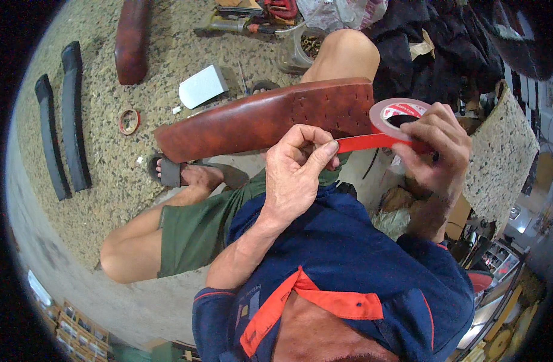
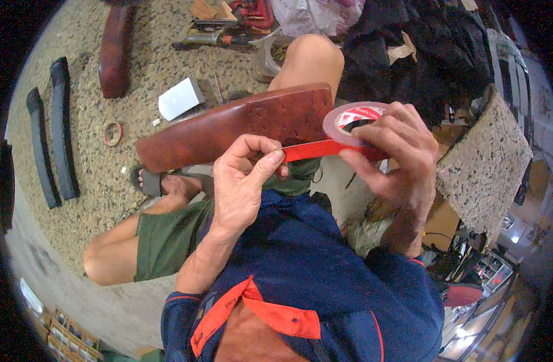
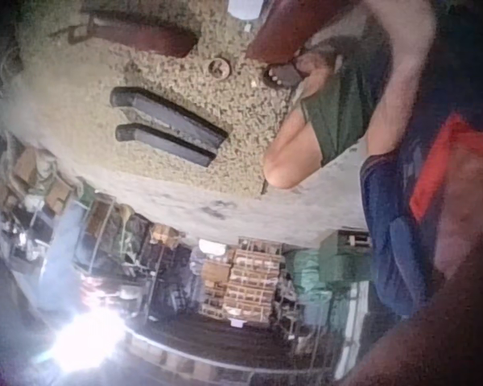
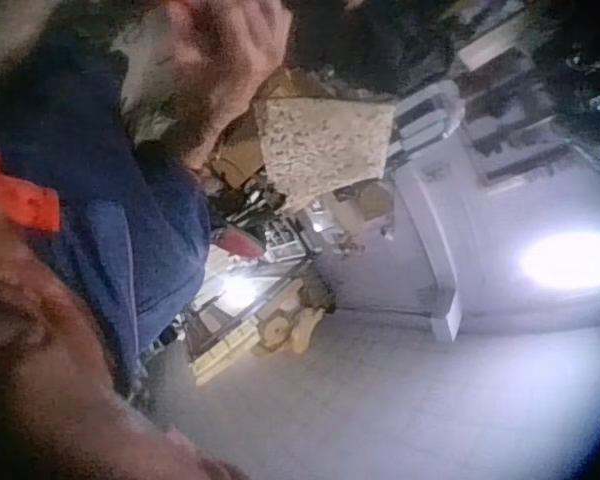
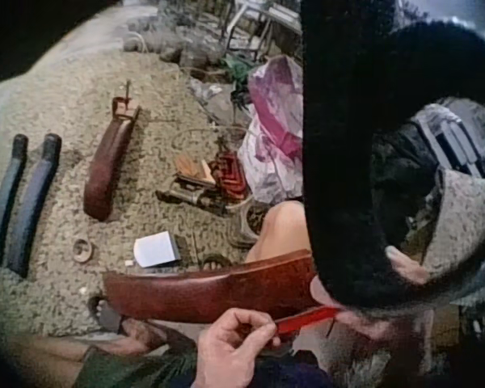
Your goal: The person sits on the floor and assembles a reddish-brown wooden furniture leg. They align a white template, use a red clamp to secure it, apply red tape, and use a staple gun to fasten the template to the leg.
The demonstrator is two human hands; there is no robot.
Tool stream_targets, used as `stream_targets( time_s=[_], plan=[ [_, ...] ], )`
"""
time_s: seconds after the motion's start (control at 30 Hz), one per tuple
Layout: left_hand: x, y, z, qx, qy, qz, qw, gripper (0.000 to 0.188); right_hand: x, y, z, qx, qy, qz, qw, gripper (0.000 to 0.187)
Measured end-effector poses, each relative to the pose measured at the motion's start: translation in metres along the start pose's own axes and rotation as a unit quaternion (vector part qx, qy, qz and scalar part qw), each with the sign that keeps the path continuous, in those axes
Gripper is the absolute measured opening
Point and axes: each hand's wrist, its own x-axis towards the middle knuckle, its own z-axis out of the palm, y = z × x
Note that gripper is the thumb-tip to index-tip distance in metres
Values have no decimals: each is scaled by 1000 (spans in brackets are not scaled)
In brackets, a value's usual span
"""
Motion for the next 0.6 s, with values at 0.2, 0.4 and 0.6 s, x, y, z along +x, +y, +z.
stream_targets(
  time_s=[0.2, 0.4, 0.6],
  plan=[
    [-1, 5, 3, 26, 11, 36, 999, 8, -3, 23, -14, -57, -77, 22, 995, 31],
    [2, 1, -11, 61, 47, 31, 997, 9, -7, 41, -2, -2, -79, 74, 994, 24],
    [15, -12, -20, 45, 85, 74, 993, 11, 4, 40, -1, -19, -90, 25, 995, 22]
  ],
)
